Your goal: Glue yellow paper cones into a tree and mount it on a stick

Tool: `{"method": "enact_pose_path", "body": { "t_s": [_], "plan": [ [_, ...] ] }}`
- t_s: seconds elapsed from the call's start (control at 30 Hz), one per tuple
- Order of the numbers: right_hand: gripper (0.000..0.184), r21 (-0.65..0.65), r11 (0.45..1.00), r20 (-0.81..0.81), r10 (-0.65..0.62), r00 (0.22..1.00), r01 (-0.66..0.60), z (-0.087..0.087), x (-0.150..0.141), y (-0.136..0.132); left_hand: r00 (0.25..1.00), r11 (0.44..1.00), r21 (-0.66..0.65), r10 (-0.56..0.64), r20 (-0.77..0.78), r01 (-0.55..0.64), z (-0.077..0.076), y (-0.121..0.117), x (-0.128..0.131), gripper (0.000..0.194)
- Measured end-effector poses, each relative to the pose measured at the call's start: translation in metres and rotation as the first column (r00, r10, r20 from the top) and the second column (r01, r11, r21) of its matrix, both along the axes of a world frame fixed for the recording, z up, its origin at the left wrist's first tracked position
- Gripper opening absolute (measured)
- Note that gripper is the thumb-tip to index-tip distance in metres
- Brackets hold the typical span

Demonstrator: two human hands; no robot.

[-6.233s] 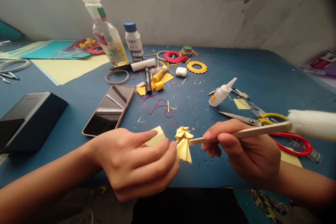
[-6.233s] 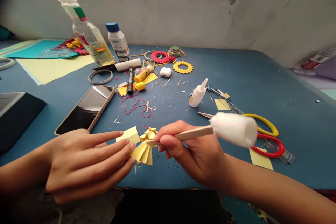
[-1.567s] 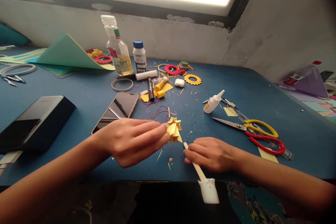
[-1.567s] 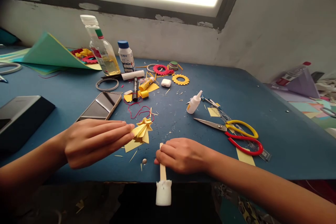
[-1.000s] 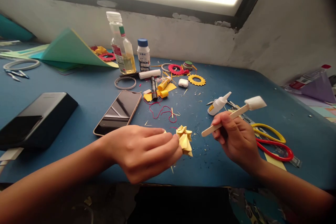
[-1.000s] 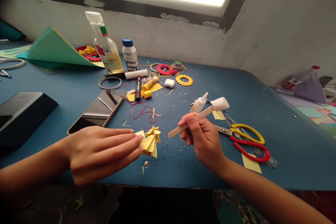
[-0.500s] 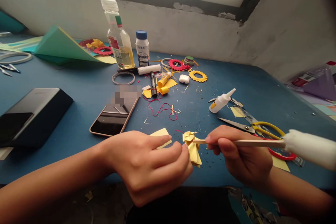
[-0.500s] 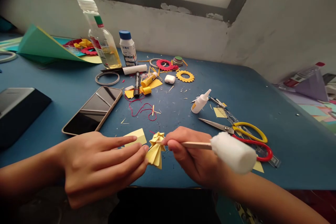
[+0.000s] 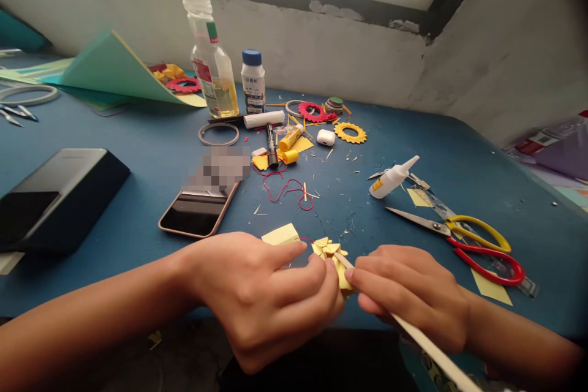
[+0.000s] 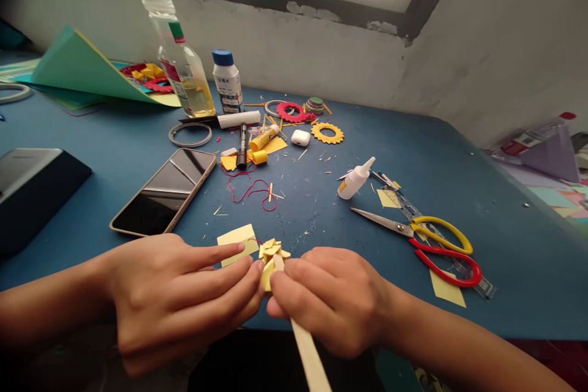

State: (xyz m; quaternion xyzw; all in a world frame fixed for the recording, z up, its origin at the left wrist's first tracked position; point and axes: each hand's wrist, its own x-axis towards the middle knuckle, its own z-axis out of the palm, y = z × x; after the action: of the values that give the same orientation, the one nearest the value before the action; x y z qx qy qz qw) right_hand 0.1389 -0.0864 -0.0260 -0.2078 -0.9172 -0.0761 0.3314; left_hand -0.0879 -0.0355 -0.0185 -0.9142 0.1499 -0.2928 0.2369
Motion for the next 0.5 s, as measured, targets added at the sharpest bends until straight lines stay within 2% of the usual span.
{"method": "enact_pose_path", "body": {
  "t_s": [0.13, 0.33, 0.5],
  "plan": [
    [0.022, 0.071, 0.997, 0.065, 0.016, 0.998, -0.02, -0.001, -0.001, -0.004, 1.0, 1.0, -0.025, -0.017, 0.006, 0.017, -0.001, -0.002, 0.001, 0.023],
    [0.035, 0.135, 0.99, 0.111, 0.031, 0.993, -0.046, 0.005, -0.003, -0.008, 0.998, 0.997, -0.042, -0.062, -0.005, 0.062, -0.002, -0.004, 0.001, 0.027],
    [0.037, 0.116, 0.993, 0.107, 0.009, 0.994, -0.022, 0.002, 0.0, -0.014, 0.997, 0.996, -0.047, -0.078, 0.008, 0.079, -0.004, -0.006, 0.0, 0.029]
  ]
}}
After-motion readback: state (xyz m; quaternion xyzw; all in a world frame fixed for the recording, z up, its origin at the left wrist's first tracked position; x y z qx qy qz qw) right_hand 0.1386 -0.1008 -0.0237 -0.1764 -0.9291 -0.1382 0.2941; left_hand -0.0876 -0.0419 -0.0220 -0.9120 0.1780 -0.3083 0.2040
